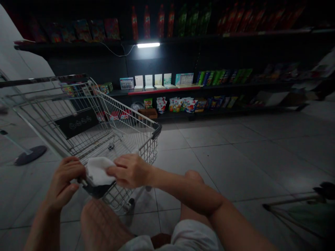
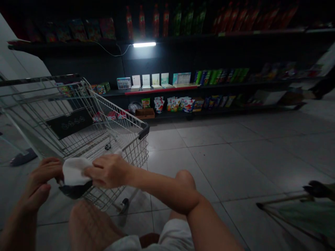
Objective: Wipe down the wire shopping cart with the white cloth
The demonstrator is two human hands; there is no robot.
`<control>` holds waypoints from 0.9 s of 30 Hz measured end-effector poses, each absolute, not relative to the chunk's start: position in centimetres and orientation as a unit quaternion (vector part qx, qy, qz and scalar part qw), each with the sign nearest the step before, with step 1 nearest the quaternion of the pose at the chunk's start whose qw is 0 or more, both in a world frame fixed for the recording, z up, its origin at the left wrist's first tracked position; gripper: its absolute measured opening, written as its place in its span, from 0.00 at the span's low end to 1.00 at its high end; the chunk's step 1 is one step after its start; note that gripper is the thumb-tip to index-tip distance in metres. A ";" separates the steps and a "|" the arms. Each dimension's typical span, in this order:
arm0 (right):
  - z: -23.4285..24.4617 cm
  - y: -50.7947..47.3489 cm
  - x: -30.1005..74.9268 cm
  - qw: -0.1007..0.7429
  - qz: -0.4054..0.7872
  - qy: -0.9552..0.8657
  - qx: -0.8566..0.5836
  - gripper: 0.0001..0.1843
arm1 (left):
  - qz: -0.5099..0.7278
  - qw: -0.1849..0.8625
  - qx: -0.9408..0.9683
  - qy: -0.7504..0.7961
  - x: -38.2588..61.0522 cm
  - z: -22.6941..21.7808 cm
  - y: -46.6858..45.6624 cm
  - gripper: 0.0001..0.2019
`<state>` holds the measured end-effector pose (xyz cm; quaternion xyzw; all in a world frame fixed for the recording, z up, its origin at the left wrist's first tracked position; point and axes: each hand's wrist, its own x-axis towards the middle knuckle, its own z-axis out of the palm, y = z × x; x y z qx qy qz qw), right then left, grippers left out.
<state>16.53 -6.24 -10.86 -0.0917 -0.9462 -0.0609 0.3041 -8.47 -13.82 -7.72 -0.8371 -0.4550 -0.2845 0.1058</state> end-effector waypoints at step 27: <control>-10.2 0.6 24.9 0.307 -0.085 -0.911 -0.261 0.25 | -0.012 0.171 -0.785 -0.595 8.7 -7.3 -8.2 0.23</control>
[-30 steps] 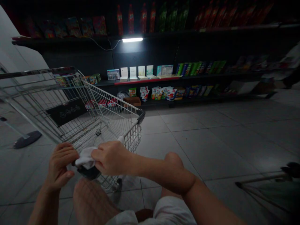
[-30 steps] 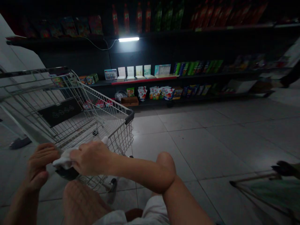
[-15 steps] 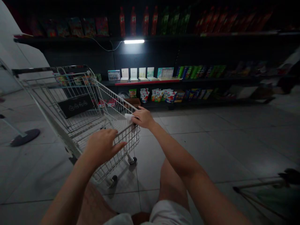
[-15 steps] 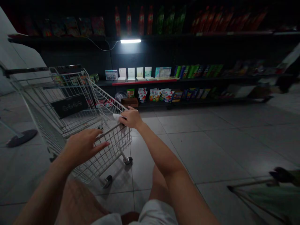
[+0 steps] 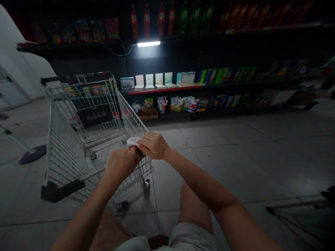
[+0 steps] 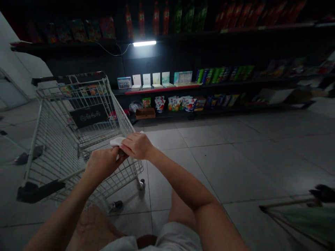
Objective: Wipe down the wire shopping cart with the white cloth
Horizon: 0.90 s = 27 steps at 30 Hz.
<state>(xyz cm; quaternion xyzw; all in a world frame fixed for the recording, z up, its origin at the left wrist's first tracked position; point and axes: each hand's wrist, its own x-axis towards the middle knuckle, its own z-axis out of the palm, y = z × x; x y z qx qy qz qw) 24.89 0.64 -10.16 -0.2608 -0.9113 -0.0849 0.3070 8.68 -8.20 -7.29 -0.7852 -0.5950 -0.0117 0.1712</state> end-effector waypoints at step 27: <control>-12.5 -3.8 22.1 0.437 0.003 -0.861 -0.259 0.27 | -0.002 0.149 -0.827 -0.542 2.8 -7.4 -9.9 0.24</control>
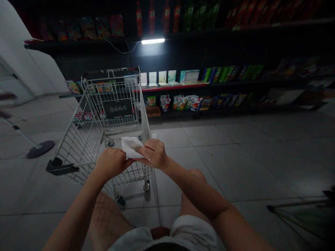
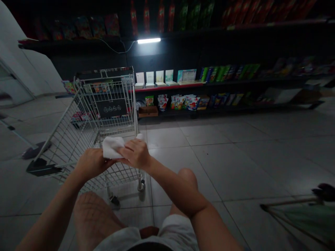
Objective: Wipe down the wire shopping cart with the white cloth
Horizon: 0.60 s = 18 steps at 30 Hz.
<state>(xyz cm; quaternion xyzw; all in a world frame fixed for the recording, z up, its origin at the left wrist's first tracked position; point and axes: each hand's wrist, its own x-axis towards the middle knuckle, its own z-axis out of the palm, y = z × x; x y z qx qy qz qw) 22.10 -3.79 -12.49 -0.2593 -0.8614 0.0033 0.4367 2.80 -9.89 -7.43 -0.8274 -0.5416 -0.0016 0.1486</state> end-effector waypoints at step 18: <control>-13.2 -3.3 22.2 0.754 0.090 -0.598 -0.258 0.21 | 0.002 0.110 -0.857 -0.503 2.6 -6.5 -9.8 0.22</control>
